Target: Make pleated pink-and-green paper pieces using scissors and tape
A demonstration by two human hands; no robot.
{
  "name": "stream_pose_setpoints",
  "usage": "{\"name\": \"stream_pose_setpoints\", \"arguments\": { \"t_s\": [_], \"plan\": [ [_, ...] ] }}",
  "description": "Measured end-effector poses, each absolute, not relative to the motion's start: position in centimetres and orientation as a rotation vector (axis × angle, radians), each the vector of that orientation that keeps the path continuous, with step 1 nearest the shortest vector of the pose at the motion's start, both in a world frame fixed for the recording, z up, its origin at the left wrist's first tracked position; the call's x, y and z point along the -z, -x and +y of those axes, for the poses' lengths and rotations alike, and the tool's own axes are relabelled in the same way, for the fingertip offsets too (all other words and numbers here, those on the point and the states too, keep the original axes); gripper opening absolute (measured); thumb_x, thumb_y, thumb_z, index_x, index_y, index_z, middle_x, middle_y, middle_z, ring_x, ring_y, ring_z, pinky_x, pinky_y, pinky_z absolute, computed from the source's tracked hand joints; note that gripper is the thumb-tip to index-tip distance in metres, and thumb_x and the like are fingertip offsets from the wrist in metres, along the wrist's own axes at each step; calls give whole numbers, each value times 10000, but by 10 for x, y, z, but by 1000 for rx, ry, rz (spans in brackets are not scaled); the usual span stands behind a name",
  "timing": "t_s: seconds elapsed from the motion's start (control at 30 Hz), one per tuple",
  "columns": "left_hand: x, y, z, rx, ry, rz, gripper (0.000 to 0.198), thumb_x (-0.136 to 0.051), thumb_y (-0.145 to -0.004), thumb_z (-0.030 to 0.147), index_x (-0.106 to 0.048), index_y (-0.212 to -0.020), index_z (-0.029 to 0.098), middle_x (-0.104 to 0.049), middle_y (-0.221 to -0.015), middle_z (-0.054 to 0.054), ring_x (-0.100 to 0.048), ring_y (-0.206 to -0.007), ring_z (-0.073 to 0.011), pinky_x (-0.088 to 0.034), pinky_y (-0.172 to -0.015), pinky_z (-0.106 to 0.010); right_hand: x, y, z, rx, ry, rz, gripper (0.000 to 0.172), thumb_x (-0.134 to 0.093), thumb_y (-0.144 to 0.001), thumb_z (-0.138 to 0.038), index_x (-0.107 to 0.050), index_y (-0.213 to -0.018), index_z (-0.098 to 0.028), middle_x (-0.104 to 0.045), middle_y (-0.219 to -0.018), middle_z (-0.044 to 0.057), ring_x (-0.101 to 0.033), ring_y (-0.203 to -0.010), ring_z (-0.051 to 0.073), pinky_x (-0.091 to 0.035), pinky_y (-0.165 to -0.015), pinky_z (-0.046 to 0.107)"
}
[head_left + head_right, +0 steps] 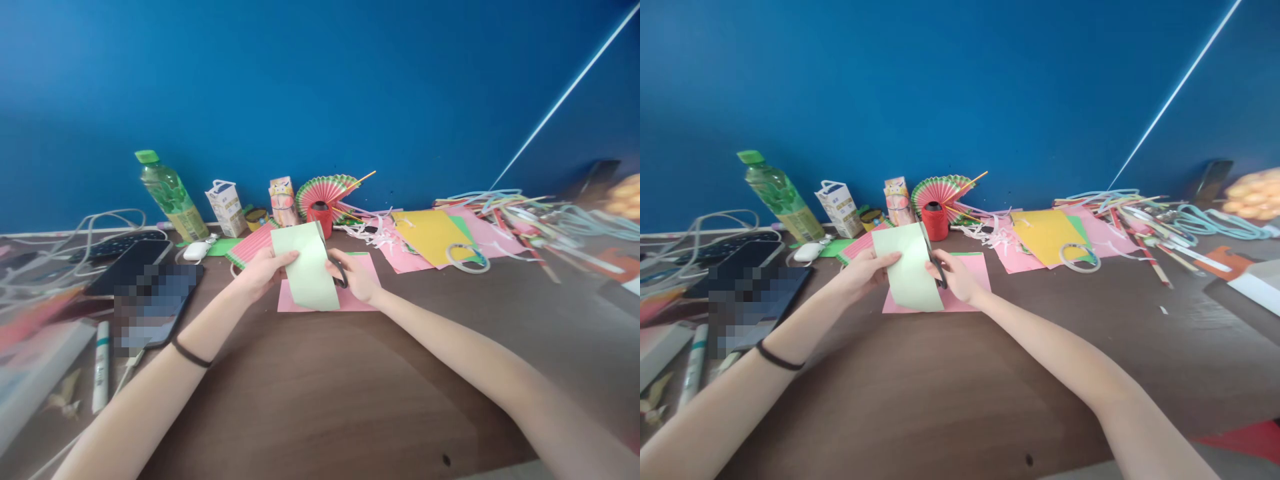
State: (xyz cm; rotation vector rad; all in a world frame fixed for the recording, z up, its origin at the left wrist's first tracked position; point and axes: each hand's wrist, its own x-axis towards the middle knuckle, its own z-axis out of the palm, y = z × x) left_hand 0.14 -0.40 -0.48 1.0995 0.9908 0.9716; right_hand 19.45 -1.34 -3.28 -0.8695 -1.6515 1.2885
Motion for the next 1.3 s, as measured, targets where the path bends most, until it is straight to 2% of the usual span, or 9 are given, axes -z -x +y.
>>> {"name": "stream_pose_setpoints", "arguments": {
  "t_s": [0.4,0.63,0.8,0.9,1.0,1.07,1.2,1.3],
  "plan": [
    [6,-3,-4,-969,-1079,940,342,-682,-686,219,-628,-1015,143,-696,-957,-103,-661,-816,-198,-541,-695,-271,35,-193,-11,-1202,897,-1669,290,-560,-736,-451,-496,-830,-184,-455,-749,-6,-417,-669,122,-359,-585,257],
    [8,-2,-4,-975,-1054,933,306,-655,-706,204,-622,-1003,135,-693,-954,-104,-660,-796,-190,-539,-717,-281,38,-193,-10,-1233,885,-1648,268,-567,-733,-440,-462,-777,-198,-388,-663,-33,-359,-553,92,-300,-481,233],
    [7,-4,-1,-1008,-939,951,273,-545,-765,179,-588,-1031,138,-688,-943,-96,-656,-723,-175,-539,-633,-279,38,-193,-9,-1163,875,-1647,260,-582,-722,-425,-466,-761,-196,-425,-692,-26,-408,-610,104,-343,-535,235],
    [0,-5,-1,-996,-836,872,297,-441,-824,275,-565,-1058,142,-688,-889,-89,-650,-681,-181,-531,-568,-288,37,-193,-8,-1185,872,-1651,269,-592,-708,-429,-480,-750,-188,-472,-733,-15,-452,-694,125,-376,-616,250],
    [-6,-3,-2,-965,-733,791,402,-312,-864,381,-579,-1014,120,-686,-803,-98,-643,-646,-188,-513,-522,-283,37,-192,-9,-1236,899,-1616,284,-591,-707,-439,-471,-742,-184,-440,-680,-33,-417,-622,103,-357,-581,245],
    [-6,-2,-2,-954,-687,753,422,-273,-874,381,-590,-970,120,-683,-756,-92,-639,-627,-181,-499,-511,-271,37,-192,-10,-1263,914,-1594,286,-587,-711,-442,-467,-736,-183,-405,-642,-44,-378,-574,89,-326,-541,236],
    [5,-3,-2,-925,-768,707,310,-369,-838,289,-604,-966,132,-691,-806,-82,-646,-744,-201,-503,-629,-302,38,-192,-11,-1357,911,-1543,272,-576,-727,-433,-487,-768,-179,-417,-649,-40,-372,-563,85,-293,-512,226],
    [14,-7,-3,-888,-870,692,252,-495,-774,293,-631,-920,139,-694,-893,-85,-630,-861,-238,-482,-744,-339,37,-192,-13,-1408,903,-1549,276,-596,-716,-424,-503,-791,-175,-429,-657,-39,-382,-566,84,-294,-517,223]
  ]
}}
